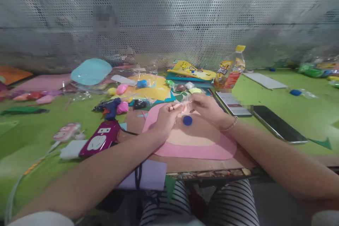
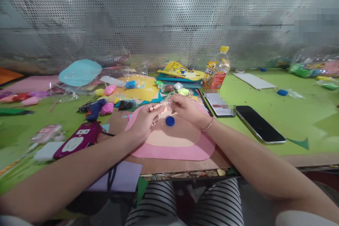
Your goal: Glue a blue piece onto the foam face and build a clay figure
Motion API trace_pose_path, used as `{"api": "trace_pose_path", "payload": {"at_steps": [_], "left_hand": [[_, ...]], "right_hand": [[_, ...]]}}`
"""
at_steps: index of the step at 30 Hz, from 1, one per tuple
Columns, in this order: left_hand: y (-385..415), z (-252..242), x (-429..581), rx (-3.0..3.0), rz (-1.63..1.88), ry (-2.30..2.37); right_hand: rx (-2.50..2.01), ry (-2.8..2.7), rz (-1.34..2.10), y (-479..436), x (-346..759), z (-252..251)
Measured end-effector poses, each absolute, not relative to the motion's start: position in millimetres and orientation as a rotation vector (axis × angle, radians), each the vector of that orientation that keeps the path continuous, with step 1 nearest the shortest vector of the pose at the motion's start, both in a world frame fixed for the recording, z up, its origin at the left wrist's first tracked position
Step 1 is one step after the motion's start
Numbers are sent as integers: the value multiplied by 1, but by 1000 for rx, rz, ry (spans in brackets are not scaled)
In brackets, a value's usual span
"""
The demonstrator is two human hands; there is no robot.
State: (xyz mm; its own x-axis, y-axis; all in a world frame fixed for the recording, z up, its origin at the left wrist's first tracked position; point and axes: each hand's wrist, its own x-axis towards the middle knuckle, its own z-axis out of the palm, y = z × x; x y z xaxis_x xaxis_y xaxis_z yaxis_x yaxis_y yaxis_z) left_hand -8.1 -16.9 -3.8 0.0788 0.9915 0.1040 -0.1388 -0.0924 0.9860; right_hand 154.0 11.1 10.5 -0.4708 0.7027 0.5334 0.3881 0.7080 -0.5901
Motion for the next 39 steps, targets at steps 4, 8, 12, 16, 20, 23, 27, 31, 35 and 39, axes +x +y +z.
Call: {"api": "trace_pose_path", "payload": {"at_steps": [4, 8, 12, 16, 20, 23, 27, 31, 35, 39], "left_hand": [[-14, -7, -10, 1132, 1320, 998], [-10, -12, -12, 1023, 1305, 979], [-11, -14, -11, 1029, 1331, 990], [-9, -18, -11, 1051, 1369, 1008], [-6, -22, -11, 1090, 1374, 1012], [-6, -21, -11, 1102, 1370, 1004], [-8, -18, -11, 1094, 1357, 1008], [-8, -18, -11, 1104, 1355, 1016], [-8, -19, -11, 1100, 1361, 1021], [-8, -18, -10, 1047, 1339, 997]], "right_hand": [[-896, -1814, 746, 13, 153, 10], [-911, -1442, 937, 35, 171, 12], [-989, -1323, 1001, 52, 181, 10], [-1002, -1467, 1145, 43, 170, 4], [-954, -1579, 1226, 28, 161, 4], [-931, -1665, 1178, 22, 160, 7], [-974, -1671, 1141, 22, 160, 10], [-960, -1632, 1124, 23, 160, 12], [-968, -1635, 1152, 21, 160, 13], [-969, -1666, 1145, 20, 159, 12]]}}
